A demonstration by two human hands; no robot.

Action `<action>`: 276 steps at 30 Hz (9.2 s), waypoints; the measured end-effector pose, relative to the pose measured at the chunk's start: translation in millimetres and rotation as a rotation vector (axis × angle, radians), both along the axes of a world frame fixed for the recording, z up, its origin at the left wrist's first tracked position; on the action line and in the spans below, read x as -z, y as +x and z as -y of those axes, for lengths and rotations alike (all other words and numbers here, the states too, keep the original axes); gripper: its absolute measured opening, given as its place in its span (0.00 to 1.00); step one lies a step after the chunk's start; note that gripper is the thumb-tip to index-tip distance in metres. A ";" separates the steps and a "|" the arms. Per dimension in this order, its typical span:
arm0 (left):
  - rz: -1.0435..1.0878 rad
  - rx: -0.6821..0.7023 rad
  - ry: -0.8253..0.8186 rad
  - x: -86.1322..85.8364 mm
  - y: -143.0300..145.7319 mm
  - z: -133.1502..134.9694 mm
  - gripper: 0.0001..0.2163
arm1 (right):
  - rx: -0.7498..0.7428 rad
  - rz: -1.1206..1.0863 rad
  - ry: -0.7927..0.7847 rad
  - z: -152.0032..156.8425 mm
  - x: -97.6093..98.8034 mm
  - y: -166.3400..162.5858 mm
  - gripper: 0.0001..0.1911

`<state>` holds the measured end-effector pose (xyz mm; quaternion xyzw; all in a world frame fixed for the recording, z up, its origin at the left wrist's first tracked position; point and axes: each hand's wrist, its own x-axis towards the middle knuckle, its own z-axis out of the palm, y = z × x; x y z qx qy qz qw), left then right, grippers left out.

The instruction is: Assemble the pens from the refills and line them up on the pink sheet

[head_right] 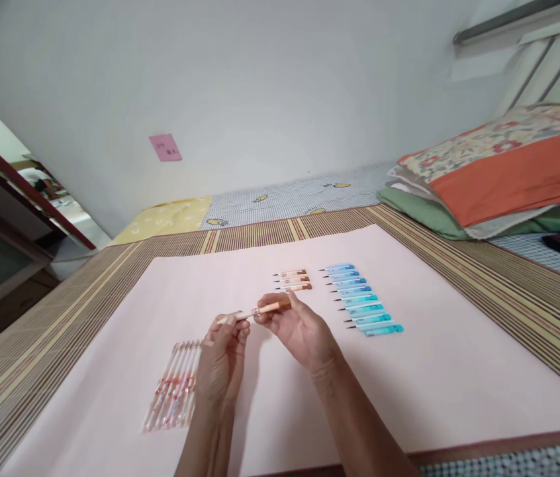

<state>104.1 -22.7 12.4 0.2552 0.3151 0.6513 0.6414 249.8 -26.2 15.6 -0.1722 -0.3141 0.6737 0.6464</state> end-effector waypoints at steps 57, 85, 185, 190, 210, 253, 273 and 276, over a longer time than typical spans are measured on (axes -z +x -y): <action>-0.227 -0.095 0.069 -6.9 9.0 8.5 0.13 | 0.196 0.188 -0.087 -3.1 12.9 -20.8 0.17; -0.094 -0.150 0.029 -7.1 5.5 2.2 0.15 | 0.092 0.206 -0.064 -0.5 1.6 9.0 0.16; -0.662 0.448 0.220 -2.0 14.1 15.0 0.14 | 0.136 0.671 0.011 6.7 -9.7 24.4 0.15; -0.592 0.490 0.215 -1.8 12.7 14.7 0.13 | 0.114 0.606 0.062 6.7 -8.1 27.6 0.15; -0.544 0.539 0.165 -3.2 11.6 16.8 0.13 | 0.201 0.537 0.028 4.7 -9.9 32.7 0.11; -0.428 0.114 -0.019 5.3 5.0 2.8 0.16 | 0.454 1.407 -0.107 -7.5 34.0 50.9 0.07; -0.439 0.160 0.023 6.1 8.2 5.9 0.17 | 0.528 1.658 -0.197 -2.0 31.5 74.1 0.06; -0.457 0.173 0.015 6.8 8.7 5.4 0.17 | 0.562 1.647 -0.171 -1.6 30.0 78.4 0.06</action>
